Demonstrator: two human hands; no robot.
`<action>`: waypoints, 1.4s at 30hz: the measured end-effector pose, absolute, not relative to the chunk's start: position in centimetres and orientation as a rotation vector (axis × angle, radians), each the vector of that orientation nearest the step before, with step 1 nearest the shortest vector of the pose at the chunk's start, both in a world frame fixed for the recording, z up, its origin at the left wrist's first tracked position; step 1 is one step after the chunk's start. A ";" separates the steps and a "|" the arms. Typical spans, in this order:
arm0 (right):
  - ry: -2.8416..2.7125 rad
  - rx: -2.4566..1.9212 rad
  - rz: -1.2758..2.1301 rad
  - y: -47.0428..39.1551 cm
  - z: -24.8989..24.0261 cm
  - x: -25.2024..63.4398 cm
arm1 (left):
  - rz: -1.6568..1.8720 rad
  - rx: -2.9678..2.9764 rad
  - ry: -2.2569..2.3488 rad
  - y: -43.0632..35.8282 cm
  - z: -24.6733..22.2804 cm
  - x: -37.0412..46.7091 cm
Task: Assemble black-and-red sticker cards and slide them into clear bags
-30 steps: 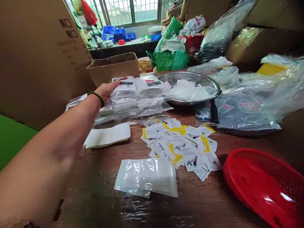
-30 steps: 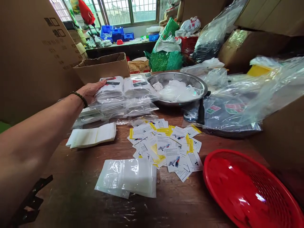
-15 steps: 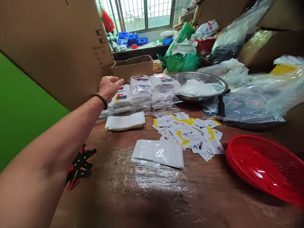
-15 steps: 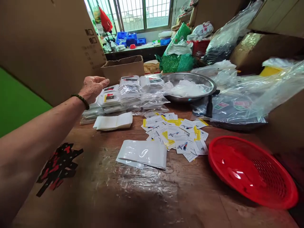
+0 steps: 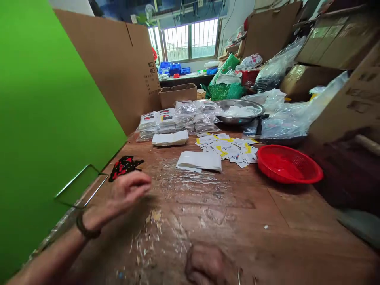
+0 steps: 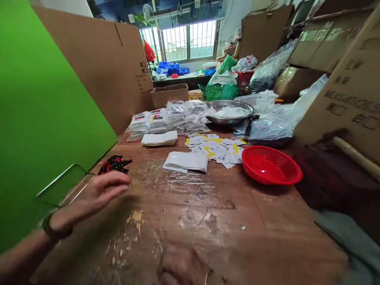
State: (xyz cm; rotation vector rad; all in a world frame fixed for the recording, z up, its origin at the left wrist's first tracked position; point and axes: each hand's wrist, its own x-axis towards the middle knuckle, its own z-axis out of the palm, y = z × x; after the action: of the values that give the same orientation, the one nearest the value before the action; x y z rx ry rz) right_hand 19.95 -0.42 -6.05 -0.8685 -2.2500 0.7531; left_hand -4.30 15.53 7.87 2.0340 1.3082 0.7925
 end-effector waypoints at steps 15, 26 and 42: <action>-2.097 -0.985 0.463 -1.5 -7.0 18.7 | 1.201 1.818 1.331 3.6 -4.7 -7.7; -2.042 -1.076 0.524 -1.4 -6.7 18.1 | 1.208 1.854 1.331 3.2 -4.8 -8.5; -1.904 -1.310 0.266 4.6 -6.2 26.0 | 1.190 1.964 1.377 5.6 -6.5 -10.3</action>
State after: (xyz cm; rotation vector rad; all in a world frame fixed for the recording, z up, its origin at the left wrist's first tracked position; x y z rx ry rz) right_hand 26.01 4.56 -6.16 -1.3104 -1.9041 0.2657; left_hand -10.30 5.57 -6.51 1.9643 1.3774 1.1898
